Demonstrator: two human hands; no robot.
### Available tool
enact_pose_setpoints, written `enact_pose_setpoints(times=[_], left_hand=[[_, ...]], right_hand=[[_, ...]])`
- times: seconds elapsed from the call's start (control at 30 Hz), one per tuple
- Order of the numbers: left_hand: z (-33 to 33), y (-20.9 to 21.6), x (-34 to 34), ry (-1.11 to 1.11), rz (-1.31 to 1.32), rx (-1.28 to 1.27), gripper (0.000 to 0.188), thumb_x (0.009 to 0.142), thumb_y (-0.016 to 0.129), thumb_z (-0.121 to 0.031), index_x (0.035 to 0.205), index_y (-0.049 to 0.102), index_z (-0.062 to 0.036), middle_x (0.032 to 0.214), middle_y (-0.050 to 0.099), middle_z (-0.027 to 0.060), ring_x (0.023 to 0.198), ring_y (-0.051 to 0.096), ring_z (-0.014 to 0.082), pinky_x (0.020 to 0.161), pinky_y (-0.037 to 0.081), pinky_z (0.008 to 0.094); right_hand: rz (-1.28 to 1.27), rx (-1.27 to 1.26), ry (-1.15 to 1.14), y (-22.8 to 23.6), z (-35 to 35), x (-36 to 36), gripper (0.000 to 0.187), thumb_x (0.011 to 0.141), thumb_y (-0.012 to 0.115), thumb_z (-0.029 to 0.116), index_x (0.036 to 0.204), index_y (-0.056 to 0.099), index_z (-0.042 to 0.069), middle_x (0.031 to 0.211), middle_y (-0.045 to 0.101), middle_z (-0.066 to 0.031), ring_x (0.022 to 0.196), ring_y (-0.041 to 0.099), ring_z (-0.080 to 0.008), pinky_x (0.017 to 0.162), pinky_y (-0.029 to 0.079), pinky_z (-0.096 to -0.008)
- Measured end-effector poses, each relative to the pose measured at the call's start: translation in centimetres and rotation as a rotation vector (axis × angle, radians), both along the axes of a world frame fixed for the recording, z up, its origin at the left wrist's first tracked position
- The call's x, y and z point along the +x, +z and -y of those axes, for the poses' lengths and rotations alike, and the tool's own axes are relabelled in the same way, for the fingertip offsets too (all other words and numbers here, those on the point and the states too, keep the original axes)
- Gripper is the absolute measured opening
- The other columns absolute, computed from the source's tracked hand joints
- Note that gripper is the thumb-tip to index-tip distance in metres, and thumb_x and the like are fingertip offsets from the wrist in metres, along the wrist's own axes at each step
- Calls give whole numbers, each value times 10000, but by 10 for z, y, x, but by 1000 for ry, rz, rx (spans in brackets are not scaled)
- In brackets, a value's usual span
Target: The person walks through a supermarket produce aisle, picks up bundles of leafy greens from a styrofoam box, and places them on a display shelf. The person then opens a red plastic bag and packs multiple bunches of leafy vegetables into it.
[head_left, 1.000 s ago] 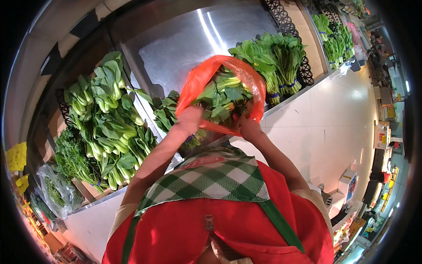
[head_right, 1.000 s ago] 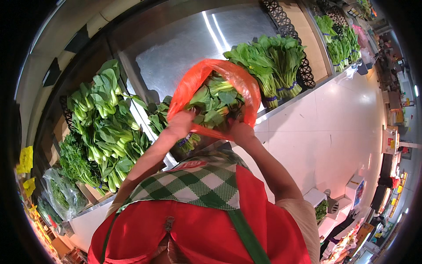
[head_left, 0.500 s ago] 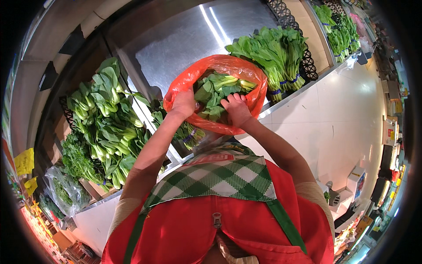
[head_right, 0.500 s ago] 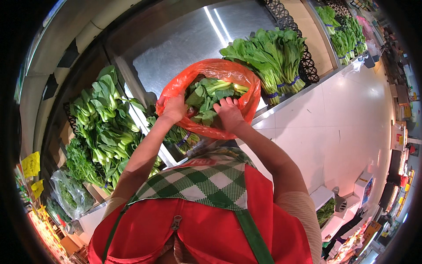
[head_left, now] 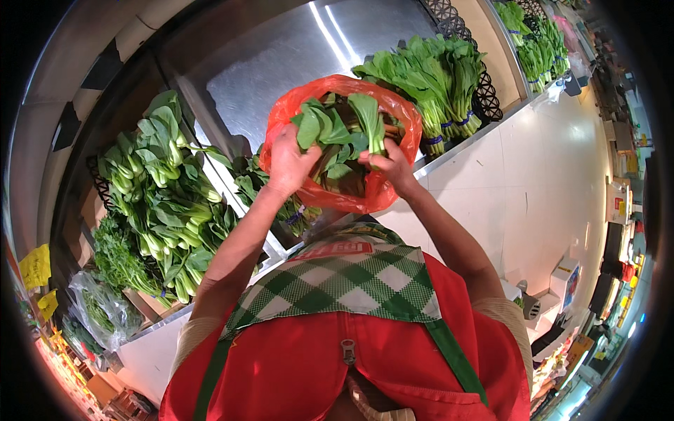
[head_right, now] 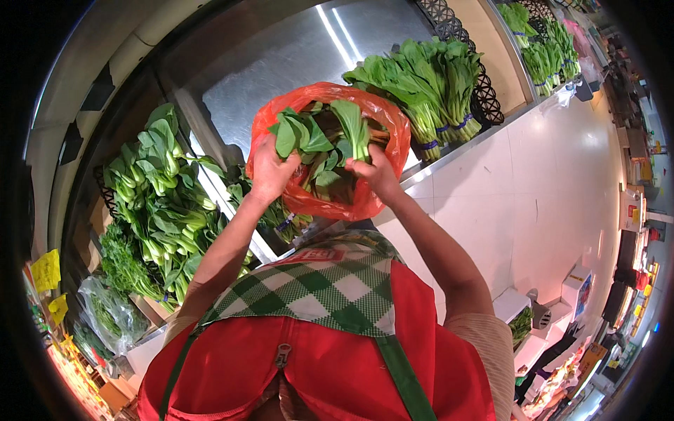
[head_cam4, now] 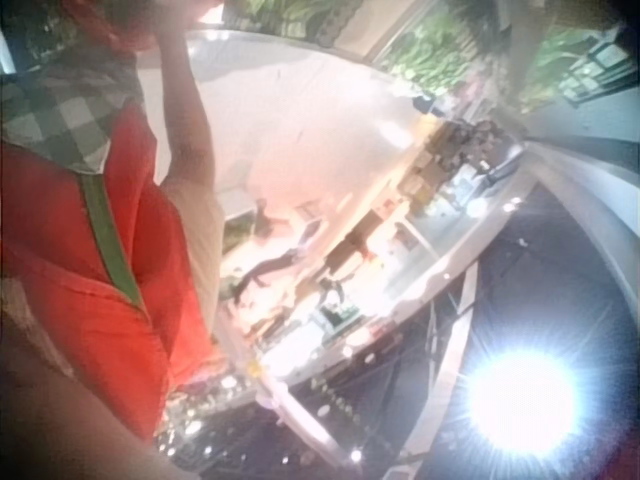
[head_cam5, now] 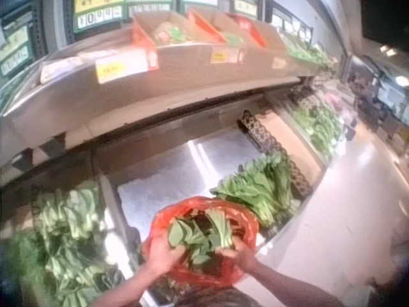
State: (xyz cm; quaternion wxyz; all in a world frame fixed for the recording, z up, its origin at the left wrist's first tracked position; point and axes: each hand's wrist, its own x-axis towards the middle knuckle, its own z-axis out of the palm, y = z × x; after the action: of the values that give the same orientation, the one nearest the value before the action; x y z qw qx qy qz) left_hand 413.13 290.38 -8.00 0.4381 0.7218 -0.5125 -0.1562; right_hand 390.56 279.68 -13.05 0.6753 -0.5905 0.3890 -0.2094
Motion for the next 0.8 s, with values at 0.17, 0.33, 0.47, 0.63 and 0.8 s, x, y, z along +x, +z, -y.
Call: enact_pose_setpoints(times=[0.17,0.33,0.47,0.63,0.8], left_hand=[[5,-31,-24,-170,-59,645,663,720,640,-223,1222,424,152,1027,609,308,994,612,409,869,483,432],[-8,-105,-30,-154,-33,946,686,649,687,-201,1226,460,93,1007,629,248,951,625,384,837,495,400],[-13,-121,-17,-228,-400,790,753,600,726,-142,1282,452,20,1048,613,116,912,583,225,822,472,319],[-24,-79,-21,-360,-1126,524,674,684,706,-66,1302,448,7,1171,586,112,1022,579,230,907,455,345],[-34,-39,-27,-277,-1434,375,661,760,745,-135,1324,427,0,1206,577,106,1087,572,221,959,450,366]], right_hand=[[-608,-345,141,-39,-27,-1,429,746,668,171,1055,454,-38,985,605,-296,950,597,-451,808,483,-458],[-714,-215,202,-55,-39,1,583,661,715,258,1067,468,-80,958,607,-317,930,605,-456,812,482,-450],[-568,-40,270,-52,-33,7,532,667,724,240,1068,560,-71,984,633,-220,884,635,-294,770,491,-378],[-79,254,243,-44,-38,-5,431,756,665,140,1140,583,-39,1031,633,-78,918,585,-158,853,465,-299],[14,160,103,-22,-39,-6,474,802,615,87,1245,486,-18,1115,597,-63,1011,557,-160,878,448,-296]])
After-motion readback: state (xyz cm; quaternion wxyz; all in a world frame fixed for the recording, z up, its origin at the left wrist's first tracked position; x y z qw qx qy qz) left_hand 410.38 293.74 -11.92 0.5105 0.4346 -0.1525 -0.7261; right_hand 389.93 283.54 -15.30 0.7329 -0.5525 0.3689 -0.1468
